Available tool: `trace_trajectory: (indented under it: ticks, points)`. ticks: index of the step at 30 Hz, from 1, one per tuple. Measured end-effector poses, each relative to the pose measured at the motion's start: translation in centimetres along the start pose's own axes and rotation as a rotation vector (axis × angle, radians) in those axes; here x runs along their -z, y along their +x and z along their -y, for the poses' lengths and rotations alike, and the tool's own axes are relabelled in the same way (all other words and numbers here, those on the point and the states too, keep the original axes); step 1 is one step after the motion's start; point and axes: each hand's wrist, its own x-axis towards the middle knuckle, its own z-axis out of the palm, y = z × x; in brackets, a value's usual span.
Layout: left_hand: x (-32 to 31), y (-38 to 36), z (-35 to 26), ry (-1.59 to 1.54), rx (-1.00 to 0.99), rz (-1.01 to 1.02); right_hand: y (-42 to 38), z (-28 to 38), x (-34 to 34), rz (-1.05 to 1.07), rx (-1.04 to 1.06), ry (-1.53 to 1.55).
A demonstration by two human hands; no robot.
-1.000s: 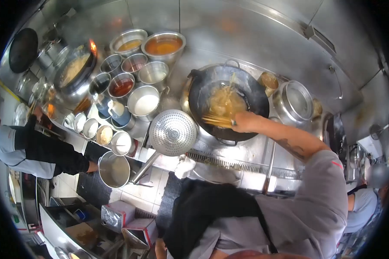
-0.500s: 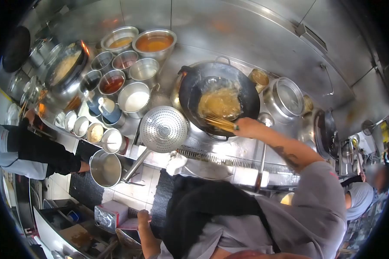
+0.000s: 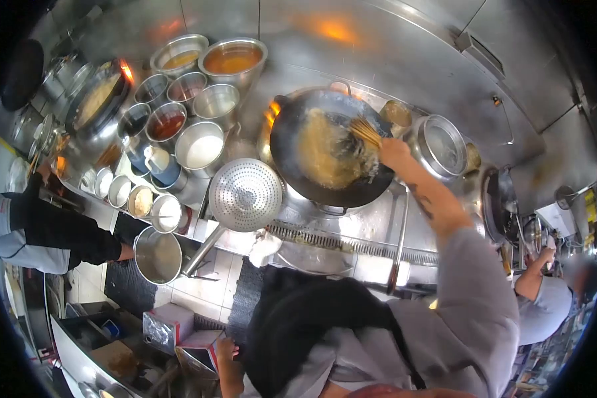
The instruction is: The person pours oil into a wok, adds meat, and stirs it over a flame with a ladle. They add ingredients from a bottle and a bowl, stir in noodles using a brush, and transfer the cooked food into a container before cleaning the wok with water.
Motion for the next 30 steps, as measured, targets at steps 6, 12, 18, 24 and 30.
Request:
trace_trajectory:
  ticks: [6, 12, 18, 24, 30]
  points:
    - [0.1, -3.4, 0.1, -0.238, 0.236, -0.119, -2.9, 3.0, -0.2, -0.059, -0.034, 0.166]
    - [-1.4, -5.6, 3.3, -0.353, 0.349, -0.085, 5.9, 11.2, 2.4, -0.069, -0.087, 0.597]
    - [-1.7, -3.2, 2.6, -0.274, 0.531, -0.023, -6.8, 12.6, 4.1, 0.209, 0.172, 0.307]
    - [-0.8, 0.9, 0.6, -0.306, 0.334, 0.011, 0.0, 7.8, 5.0, 0.252, 0.059, 0.090]
    - [0.9, 2.5, -2.0, -0.283, 0.133, -0.002, -4.0, 6.5, 5.4, 0.204, 0.126, 0.117]
